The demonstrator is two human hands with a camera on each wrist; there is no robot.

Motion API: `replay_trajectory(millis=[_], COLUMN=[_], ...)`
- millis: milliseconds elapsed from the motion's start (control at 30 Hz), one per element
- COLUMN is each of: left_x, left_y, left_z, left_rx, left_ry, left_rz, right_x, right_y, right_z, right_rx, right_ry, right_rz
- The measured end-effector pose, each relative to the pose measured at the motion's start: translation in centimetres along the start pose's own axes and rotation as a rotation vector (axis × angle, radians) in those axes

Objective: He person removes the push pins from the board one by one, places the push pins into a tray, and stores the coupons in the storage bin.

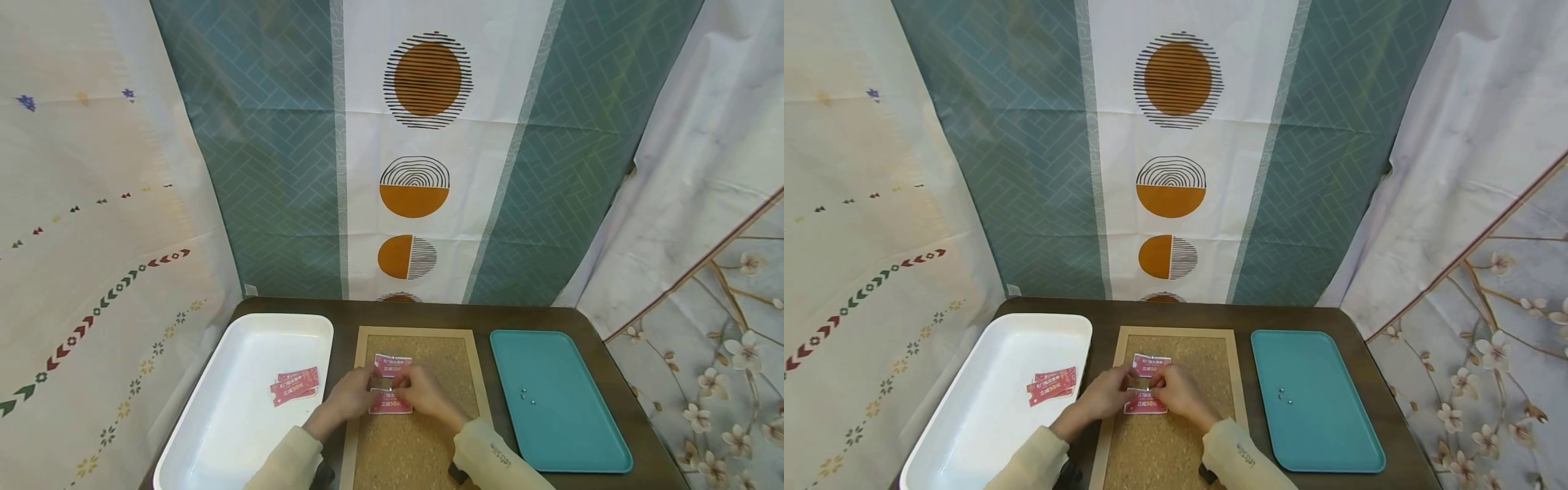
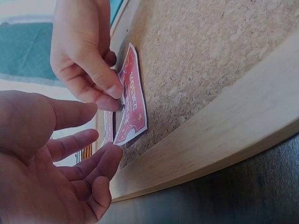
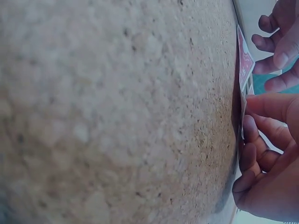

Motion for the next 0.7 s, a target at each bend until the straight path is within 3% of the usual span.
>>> replay_trajectory(millis=[200,467,700], left_x=[0.29,0.43,0.26], left_y=[0.03,0.29,0.48], left_z=[-0.21,-0.32,-0.44], left_rx=[0.003,0.001,0.015], left_ry=[-0.010,-0.021,-0.015], left_rz=[0.014,0.003,-0.005], right_x=[0.17,0.51,0.50], right_y=[0.02,0.05,-0.02], right_z=[-0.14,-0.76,-1.00], right_rx=[-0.001,-0.073,-0.093], right_ry=[-0.002,0.037,0.057], right_rz=[-0.026,0.001,-0.056])
Point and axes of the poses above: each hand's wrist, its own y-axis away from the middle knuckle, its own z-axis out of the back of the hand, x = y × z, the point moved 3 cm from there along -y, towards the middle knuckle, and after that the axes turned 13 degrees about -z, right-handed, at the moved point
